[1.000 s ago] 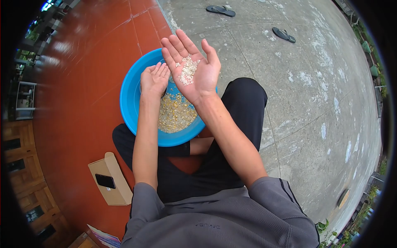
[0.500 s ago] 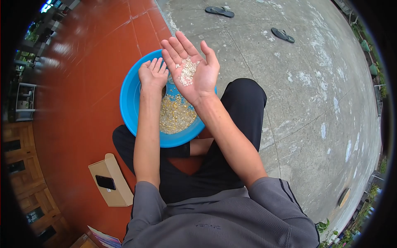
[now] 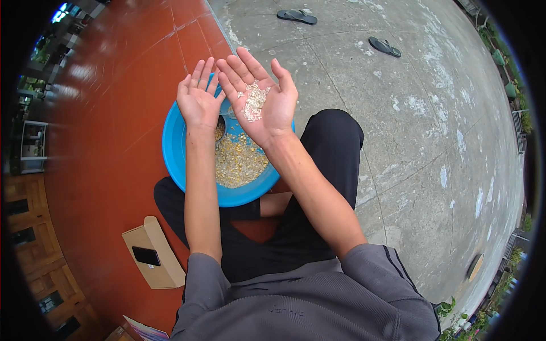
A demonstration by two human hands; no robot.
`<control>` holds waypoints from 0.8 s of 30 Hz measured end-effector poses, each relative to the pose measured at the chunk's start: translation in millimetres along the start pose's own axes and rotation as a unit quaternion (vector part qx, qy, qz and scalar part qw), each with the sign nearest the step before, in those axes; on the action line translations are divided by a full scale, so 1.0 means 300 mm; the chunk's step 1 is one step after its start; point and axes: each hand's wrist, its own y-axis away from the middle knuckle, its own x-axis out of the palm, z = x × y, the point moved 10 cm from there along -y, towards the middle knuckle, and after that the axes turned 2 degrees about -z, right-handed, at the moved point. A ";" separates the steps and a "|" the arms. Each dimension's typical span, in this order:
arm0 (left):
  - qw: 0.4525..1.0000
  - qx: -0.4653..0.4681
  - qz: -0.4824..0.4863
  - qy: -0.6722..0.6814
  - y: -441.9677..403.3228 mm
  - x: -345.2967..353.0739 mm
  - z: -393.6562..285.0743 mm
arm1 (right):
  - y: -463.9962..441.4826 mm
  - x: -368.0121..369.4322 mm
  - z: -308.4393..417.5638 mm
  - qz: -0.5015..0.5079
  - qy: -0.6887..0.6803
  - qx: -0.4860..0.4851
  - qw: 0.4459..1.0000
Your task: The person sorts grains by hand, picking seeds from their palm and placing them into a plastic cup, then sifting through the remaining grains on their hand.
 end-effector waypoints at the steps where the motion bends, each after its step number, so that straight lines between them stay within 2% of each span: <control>1: 1.000 0.024 0.000 0.004 0.039 0.017 -0.026 | 0.000 -0.003 -0.004 -0.002 0.000 0.002 1.000; 3: 0.997 0.075 -0.001 0.012 0.145 0.055 -0.063 | -0.001 -0.008 -0.018 -0.009 -0.003 0.005 1.000; 6: 0.993 0.061 -0.023 0.095 0.308 0.067 -0.009 | 0.003 -0.011 -0.052 -0.015 -0.004 0.014 1.000; 11: 0.997 0.074 0.007 0.035 0.483 0.108 0.048 | 0.013 -0.007 -0.075 0.000 0.010 0.034 0.999; 16: 0.997 0.059 0.046 0.020 0.522 0.053 -0.020 | 0.053 -0.014 -0.141 0.013 0.024 0.055 0.998; 18: 0.985 0.142 -0.007 -0.101 0.542 -0.008 -0.054 | 0.075 -0.036 -0.188 -0.004 0.027 0.083 0.996; 19: 0.970 0.179 -0.033 -0.162 0.563 -0.017 -0.077 | 0.088 -0.044 -0.213 -0.014 0.028 0.092 0.995; 20: 0.943 0.264 -0.085 -0.186 0.610 -0.021 -0.117 | 0.098 -0.046 -0.236 -0.014 0.021 0.106 0.994; 21: 0.894 0.336 -0.092 -0.283 0.643 -0.003 -0.171 | 0.100 -0.048 -0.247 -0.009 0.013 0.111 0.994; 23: 0.749 0.459 -0.103 -0.466 0.713 0.036 -0.281 | 0.103 -0.050 -0.270 0.000 -0.006 0.123 0.992; 24: 0.717 0.481 -0.089 -0.496 0.732 0.055 -0.316 | 0.105 -0.038 -0.269 0.019 0.000 0.121 0.993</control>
